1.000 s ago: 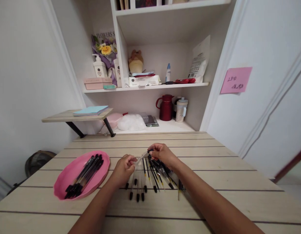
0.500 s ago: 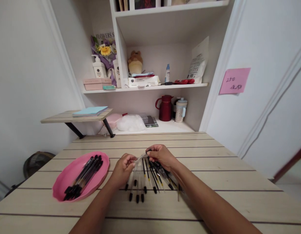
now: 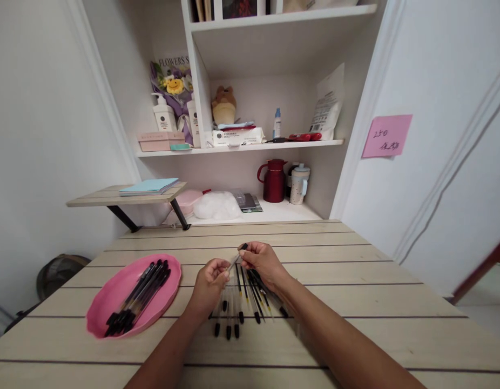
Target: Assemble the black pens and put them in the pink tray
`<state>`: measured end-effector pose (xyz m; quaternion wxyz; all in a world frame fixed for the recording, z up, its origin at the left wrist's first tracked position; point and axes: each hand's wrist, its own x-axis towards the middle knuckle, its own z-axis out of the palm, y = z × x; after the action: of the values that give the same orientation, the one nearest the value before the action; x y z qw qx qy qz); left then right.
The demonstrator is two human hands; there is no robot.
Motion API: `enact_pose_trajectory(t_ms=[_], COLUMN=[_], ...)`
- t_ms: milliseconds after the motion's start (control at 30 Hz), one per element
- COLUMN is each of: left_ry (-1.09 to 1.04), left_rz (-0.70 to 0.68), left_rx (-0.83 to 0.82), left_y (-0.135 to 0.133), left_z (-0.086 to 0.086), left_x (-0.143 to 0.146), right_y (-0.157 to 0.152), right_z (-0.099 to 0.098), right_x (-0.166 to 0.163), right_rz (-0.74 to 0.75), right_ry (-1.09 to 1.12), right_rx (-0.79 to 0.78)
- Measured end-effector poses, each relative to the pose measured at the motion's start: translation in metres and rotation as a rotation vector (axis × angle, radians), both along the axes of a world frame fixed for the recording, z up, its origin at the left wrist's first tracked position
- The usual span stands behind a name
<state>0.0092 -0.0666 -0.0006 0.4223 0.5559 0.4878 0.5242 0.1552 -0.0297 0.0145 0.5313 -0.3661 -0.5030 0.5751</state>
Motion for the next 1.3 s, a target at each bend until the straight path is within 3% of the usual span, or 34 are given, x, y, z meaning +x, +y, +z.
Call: enact_pose_trajectory(t_ms=[433, 700, 867, 1067, 1300], left_ry=[-0.074, -0.306, -0.447, -0.513, -0.516], left_rz=[-0.013, -0.248, -0.381, -0.336, -0.347], left_rx=[-0.031, -0.161, -0.275, -0.273, -0.216], left_y=[-0.004, -0.009, -0.013, -0.021, -0.022], left_z=[0.006, 0.006, 0.007, 0.011, 0.012], left_x=[0.004, 0.006, 0.01, 0.022, 0.019], right_y=[-0.008, -0.011, -0.019, -0.033, -0.041], right_z=[0.005, 0.015, 0.009, 0.012, 0.018], right_x=[-0.004, 0.006, -0.015, -0.032, -0.031], right_rz=[-0.015, 0.196, 0.074, -0.152, -0.061], right_ry=[-0.021, 0.185, 0.183, 0.014, -0.002], right_rx=[0.017, -0.007, 0.029, 0.046, 0.093])
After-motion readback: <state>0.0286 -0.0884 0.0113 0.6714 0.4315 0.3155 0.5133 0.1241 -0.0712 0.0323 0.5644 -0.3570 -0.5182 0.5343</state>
